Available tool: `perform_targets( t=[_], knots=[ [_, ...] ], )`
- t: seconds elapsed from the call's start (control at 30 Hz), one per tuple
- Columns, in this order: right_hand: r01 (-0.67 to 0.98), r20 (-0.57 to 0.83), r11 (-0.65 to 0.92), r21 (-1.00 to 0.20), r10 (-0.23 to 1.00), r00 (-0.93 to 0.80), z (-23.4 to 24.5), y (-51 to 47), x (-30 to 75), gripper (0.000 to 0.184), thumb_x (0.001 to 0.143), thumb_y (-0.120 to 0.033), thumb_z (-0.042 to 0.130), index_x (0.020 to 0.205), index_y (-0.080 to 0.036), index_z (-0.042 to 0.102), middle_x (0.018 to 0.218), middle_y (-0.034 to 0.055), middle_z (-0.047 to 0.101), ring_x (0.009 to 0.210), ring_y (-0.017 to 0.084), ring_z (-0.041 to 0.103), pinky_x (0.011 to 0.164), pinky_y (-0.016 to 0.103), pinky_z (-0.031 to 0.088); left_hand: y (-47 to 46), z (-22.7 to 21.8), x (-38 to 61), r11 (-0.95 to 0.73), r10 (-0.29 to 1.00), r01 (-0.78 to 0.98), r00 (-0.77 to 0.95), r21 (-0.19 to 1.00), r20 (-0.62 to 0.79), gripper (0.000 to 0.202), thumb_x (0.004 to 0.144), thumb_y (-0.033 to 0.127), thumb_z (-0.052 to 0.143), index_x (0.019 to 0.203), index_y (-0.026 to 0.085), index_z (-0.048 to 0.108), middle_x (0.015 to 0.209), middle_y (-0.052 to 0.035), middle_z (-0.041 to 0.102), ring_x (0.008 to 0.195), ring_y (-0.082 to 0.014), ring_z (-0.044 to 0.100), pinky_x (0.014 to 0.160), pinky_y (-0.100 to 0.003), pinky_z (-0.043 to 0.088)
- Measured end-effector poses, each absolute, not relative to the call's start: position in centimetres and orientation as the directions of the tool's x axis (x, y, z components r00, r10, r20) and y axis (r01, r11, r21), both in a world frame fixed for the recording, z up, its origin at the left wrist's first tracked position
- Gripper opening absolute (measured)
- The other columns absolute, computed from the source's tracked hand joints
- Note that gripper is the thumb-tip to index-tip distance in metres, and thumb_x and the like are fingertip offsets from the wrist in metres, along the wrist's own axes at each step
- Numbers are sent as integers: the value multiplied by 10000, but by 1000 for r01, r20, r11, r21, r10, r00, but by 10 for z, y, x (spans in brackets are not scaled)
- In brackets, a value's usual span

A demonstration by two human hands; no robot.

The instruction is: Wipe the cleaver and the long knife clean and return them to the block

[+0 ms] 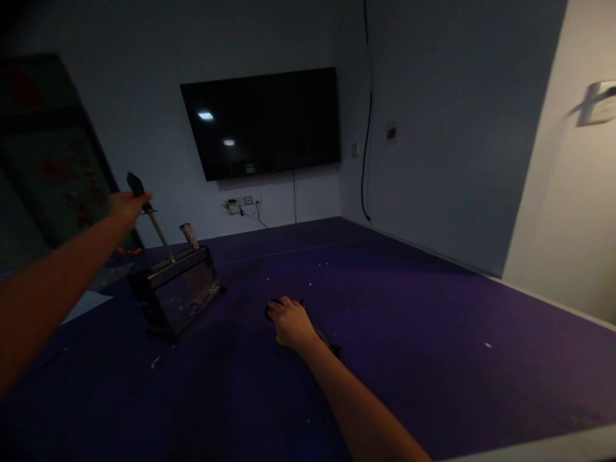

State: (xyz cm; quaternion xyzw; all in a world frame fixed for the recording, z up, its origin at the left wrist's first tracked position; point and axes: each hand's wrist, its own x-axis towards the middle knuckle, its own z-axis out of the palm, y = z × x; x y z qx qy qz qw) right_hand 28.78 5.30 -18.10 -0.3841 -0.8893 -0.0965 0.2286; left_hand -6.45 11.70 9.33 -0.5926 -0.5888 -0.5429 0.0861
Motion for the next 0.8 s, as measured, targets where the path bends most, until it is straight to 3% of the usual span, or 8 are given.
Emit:
perform_targets(
  t=[0.1, 0.2, 0.33, 0.43, 0.5, 0.57, 0.63, 0.8],
  knots=[
    [723, 483, 690, -12, 637, -600, -182, 54, 288, 356, 761, -118, 462, 1056, -216, 635, 1248, 28, 548, 1004, 229, 486, 779, 332, 422, 107, 133, -46, -333, 486, 754, -377, 566, 789, 680, 629, 673, 471, 903, 52, 519, 848, -34, 614, 785, -126, 486, 667, -316, 406],
    [731, 499, 680, -60, 655, -568, -184, 57, 288, 369, 757, -114, 459, 1066, -217, 633, 1248, 24, 549, 1002, 220, 495, 797, 324, 424, 85, 143, -11, -394, 487, 799, -237, 454, 841, 673, 669, 584, 533, 985, -11, 530, 963, -95, 616, 778, -123, 512, 739, -348, 431],
    [740, 543, 641, -203, 703, -460, -187, 62, 291, 413, 718, -70, 449, 1064, -191, 638, 1239, 39, 556, 1021, 211, 501, 869, 323, 404, 37, 79, 49, -460, 475, 880, 355, -116, 805, 469, 781, 438, 516, 953, 8, 594, 950, -112, 634, 913, -203, 554, 842, -408, 415],
    [641, 578, 614, -461, 756, -308, -189, 67, 295, 436, 694, -67, 445, 1073, -175, 631, 1202, 69, 579, 1048, 212, 501, 920, 339, 372, -2, -15, 89, -677, 286, 543, 816, -497, 502, 240, 856, 233, 435, 990, 132, 606, 1020, -60, 646, 995, -178, 555, 893, -366, 425],
    [406, 545, 562, -721, 821, -168, -191, 71, 297, 391, 684, -121, 469, 1027, -182, 647, 1133, 67, 616, 1050, 222, 508, 924, 350, 362, -22, -78, 107, -701, 105, 342, 917, -625, 384, 244, 864, 135, 399, 991, 141, 607, 1053, -62, 644, 1041, -164, 545, 950, -352, 404],
    [166, 464, 473, -865, 881, -93, -194, 77, 298, 277, 681, -215, 488, 882, -182, 676, 967, 59, 667, 968, 235, 552, 869, 344, 392, -33, -127, 117, -692, -4, 290, 914, -661, 406, 193, 843, 123, 453, 938, 122, 621, 1033, -76, 653, 1057, -172, 540, 993, -337, 379],
    [66, 394, 399, -915, 916, -79, -198, 82, 296, 231, 686, -320, 482, 711, -175, 659, 761, 51, 669, 817, 228, 590, 762, 321, 432, -34, -157, 121, -703, -56, 274, 898, -656, 436, 167, 830, 111, 477, 907, 122, 624, 1008, -70, 661, 1065, -177, 540, 1009, -341, 370],
    [-66, 251, 244, -967, 958, -137, -201, 84, 289, 434, 728, -507, 379, 623, -156, 611, 564, 53, 615, 570, 193, 585, 569, 302, 455, -19, -178, 121, -687, -35, 326, 878, -649, 478, 209, 853, 95, 442, 980, 126, 605, 1125, -83, 617, 1163, -173, 476, 1031, -347, 347]
  ],
)
